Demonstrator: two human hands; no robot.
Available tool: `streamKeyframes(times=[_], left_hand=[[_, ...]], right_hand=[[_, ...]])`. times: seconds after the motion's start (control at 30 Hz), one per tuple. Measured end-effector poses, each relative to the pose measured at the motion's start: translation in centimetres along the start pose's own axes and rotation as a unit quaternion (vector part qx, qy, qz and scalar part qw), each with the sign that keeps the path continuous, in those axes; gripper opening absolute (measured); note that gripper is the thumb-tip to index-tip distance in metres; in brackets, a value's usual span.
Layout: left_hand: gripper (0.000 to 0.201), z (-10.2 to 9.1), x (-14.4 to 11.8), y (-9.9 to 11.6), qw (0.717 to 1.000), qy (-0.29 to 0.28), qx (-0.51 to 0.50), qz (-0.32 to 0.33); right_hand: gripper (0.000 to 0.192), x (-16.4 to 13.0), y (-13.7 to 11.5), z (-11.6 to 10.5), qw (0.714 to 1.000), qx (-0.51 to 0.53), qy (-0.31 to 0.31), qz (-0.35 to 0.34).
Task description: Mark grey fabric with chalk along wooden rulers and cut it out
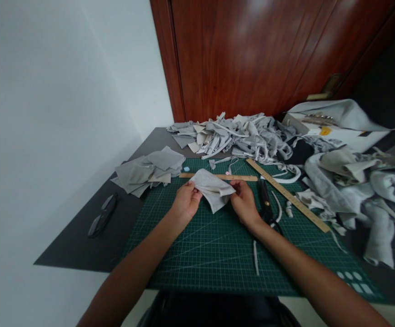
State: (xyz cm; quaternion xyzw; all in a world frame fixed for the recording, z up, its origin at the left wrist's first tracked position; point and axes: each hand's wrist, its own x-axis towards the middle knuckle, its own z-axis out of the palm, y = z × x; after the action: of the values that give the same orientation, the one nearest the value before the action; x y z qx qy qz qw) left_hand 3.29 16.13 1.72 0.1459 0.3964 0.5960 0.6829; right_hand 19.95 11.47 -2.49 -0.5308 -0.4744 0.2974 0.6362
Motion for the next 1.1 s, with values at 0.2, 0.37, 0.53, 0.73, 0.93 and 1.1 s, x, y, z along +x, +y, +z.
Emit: streamKeyframes(times=[0.2, 0.37, 0.53, 0.73, 0.93, 1.1], left_hand=[[0.023, 0.1, -0.1, 0.4, 1.0, 0.001, -0.005, 0.0], [0.026, 0.4, -0.2, 1.0, 1.0, 0.011, -0.019, 0.003], [0.027, 1.1, -1.2, 0.7, 0.999, 0.016, -0.029, -0.012], [0.028, 1.1, -1.4, 0.8, 0.999, 0.024, -0.04, -0.01], [0.028, 0.6, -0.5, 1.1, 0.999, 0.022, -0.035, -0.002], [0.027, 0.1, 0.0, 1.1, 1.0, -0.002, -0.022, 0.005]], right_hand=[[0.029, -0.5, 0.5, 0.5, 0.998, 0.038, -0.039, 0.044], [0.045, -0.9, 0.9, 0.9, 0.998, 0.02, -0.045, 0.026], [0.041, -0.5, 1.3, 0.6, 0.997, -0.078, 0.002, -0.011], [0.021, 0.2, 0.8, 0.1, 1.0, -0.013, -0.024, 0.013], [0.027, 0.2, 0.2, 0.3, 1.0, 0.001, -0.017, 0.023], [0.021, 0.2, 0.2, 0.1, 0.998, -0.053, 0.013, 0.003]])
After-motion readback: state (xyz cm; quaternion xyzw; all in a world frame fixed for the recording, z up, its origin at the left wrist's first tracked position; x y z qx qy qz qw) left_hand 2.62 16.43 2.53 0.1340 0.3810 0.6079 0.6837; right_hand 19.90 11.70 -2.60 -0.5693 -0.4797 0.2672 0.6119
